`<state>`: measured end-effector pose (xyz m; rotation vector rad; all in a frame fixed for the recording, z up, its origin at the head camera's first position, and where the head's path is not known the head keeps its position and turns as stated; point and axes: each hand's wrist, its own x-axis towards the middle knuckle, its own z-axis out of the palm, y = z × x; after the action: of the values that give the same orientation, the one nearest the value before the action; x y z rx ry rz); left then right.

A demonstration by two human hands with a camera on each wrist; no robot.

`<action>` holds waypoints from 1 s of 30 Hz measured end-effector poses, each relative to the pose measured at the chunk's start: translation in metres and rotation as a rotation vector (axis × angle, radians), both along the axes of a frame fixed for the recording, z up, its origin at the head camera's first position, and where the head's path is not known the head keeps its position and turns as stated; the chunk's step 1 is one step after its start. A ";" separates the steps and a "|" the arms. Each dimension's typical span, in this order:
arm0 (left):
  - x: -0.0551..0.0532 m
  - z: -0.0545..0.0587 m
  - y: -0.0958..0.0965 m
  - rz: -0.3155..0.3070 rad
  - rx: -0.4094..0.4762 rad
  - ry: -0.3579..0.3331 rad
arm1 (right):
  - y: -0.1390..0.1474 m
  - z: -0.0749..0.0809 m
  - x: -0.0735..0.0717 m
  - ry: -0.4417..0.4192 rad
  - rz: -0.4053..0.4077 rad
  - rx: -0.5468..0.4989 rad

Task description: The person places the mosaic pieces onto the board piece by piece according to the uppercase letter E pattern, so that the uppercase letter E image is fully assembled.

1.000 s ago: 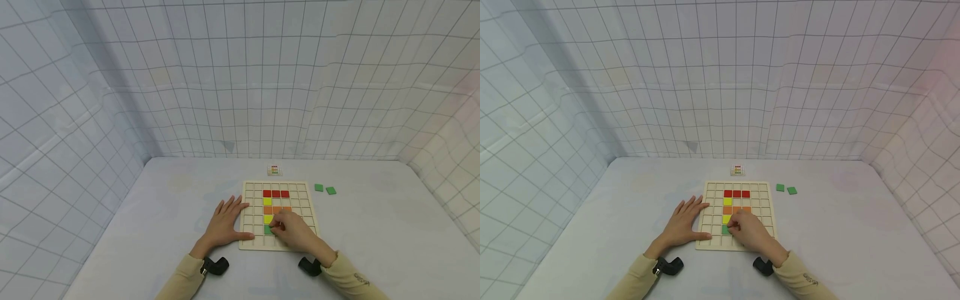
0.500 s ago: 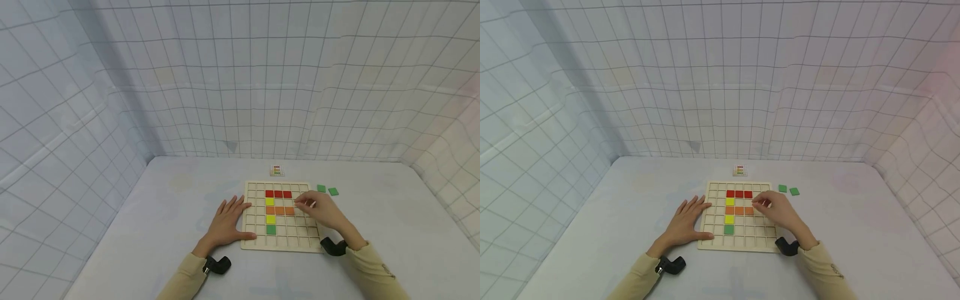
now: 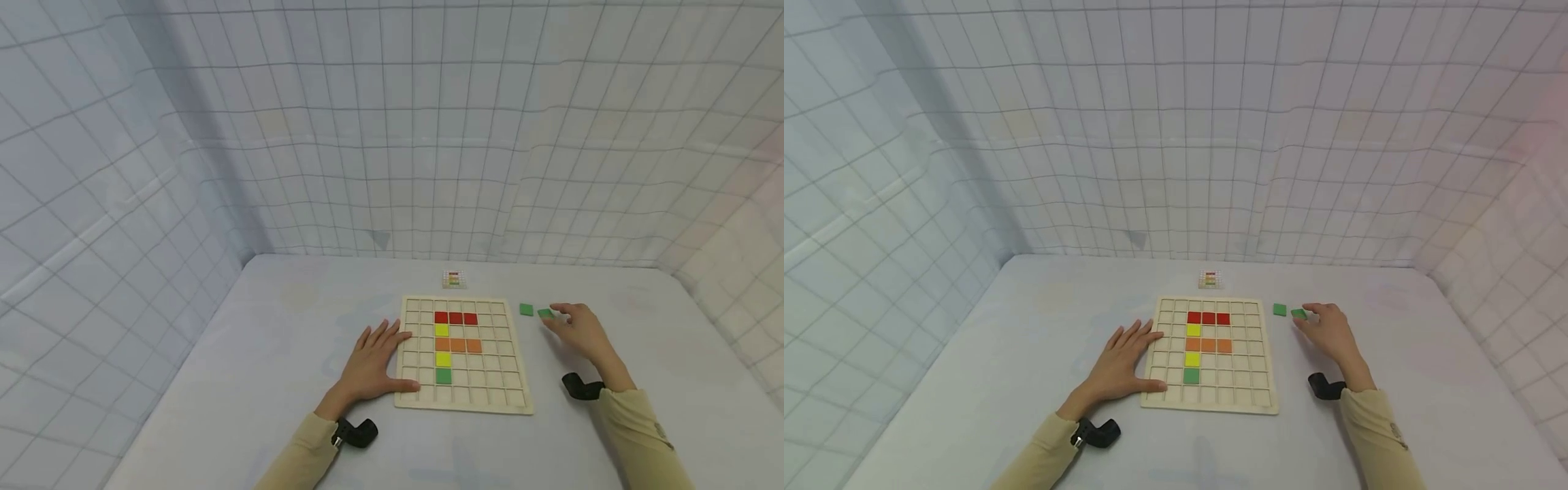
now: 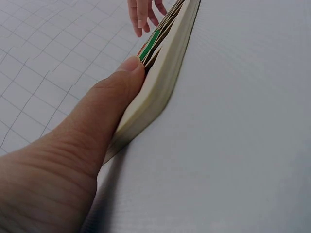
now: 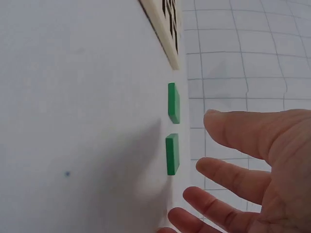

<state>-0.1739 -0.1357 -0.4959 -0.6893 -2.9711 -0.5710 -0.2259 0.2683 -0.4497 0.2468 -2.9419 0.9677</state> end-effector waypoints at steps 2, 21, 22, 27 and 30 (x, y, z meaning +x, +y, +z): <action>0.001 0.001 -0.001 0.004 -0.003 -0.008 | 0.001 -0.004 0.000 -0.012 0.007 0.016; 0.002 -0.001 -0.002 -0.023 0.028 0.027 | -0.001 -0.015 -0.001 0.108 -0.020 0.088; 0.002 -0.001 -0.002 -0.025 0.031 0.029 | -0.001 -0.015 -0.001 0.106 -0.023 0.087; 0.002 0.000 -0.002 -0.025 0.025 0.026 | -0.001 -0.015 -0.001 0.107 -0.028 0.087; 0.002 0.000 -0.003 -0.019 0.020 0.029 | -0.002 -0.015 -0.002 0.112 -0.022 0.072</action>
<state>-0.1718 -0.1390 -0.4960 -0.7189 -2.9312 -0.5858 -0.2284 0.2663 -0.4647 0.2604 -2.8743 0.8188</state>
